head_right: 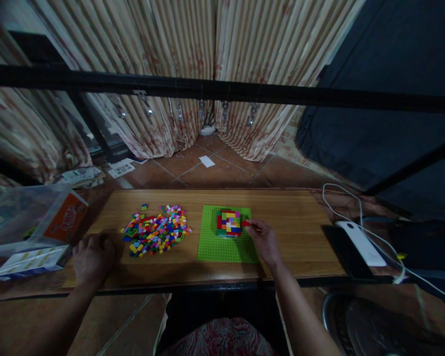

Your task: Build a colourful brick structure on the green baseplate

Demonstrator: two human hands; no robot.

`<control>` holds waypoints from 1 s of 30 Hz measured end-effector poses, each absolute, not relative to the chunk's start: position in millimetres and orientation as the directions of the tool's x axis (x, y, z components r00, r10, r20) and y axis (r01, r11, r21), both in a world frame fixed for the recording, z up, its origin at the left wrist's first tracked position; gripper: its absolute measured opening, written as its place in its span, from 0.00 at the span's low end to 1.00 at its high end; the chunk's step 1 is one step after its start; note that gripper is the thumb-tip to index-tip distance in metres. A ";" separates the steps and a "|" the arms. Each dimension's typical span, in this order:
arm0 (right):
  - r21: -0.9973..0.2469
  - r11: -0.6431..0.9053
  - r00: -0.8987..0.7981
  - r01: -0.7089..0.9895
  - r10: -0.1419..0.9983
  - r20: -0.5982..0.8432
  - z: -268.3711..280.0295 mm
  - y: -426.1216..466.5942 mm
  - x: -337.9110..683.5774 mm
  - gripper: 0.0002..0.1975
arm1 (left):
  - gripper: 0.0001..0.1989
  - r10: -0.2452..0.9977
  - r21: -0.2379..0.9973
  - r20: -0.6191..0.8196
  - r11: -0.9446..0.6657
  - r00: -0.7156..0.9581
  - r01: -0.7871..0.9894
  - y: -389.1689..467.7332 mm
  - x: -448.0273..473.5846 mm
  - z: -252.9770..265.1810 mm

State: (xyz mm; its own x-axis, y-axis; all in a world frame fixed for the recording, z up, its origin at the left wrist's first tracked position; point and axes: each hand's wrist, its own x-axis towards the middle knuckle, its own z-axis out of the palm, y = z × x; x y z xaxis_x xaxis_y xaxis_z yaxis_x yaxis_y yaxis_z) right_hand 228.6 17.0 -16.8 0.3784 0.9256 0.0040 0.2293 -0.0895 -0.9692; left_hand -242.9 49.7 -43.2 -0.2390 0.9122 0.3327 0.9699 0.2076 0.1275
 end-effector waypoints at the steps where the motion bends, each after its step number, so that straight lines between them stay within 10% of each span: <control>1: -0.971 -0.078 0.355 0.226 0.935 0.007 -16.6 19.3 226.6 0.19 | 0.19 0.913 0.126 0.334 0.204 -0.235 0.971 49.6 -243.1 -43.2; 18: -0.985 -0.159 0.378 -0.060 0.910 -0.170 -22.2 35.3 206.0 0.18 | 0.19 0.906 0.134 0.327 0.238 -0.270 0.962 50.8 -244.4 -44.8; 30: -0.988 -0.120 0.493 0.092 0.868 -0.059 -42.5 41.0 198.7 0.25 | 0.18 0.911 0.150 0.336 0.199 -0.239 0.968 50.7 -244.4 -44.3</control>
State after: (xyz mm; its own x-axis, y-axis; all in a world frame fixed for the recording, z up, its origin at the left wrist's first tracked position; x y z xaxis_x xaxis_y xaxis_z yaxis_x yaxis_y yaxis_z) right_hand 198.7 41.0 -42.5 0.4926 0.8682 -0.0594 0.0922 -0.1200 -0.9885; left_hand -244.4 50.7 -44.3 -0.2395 0.9108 0.3362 0.9684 0.1991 0.1504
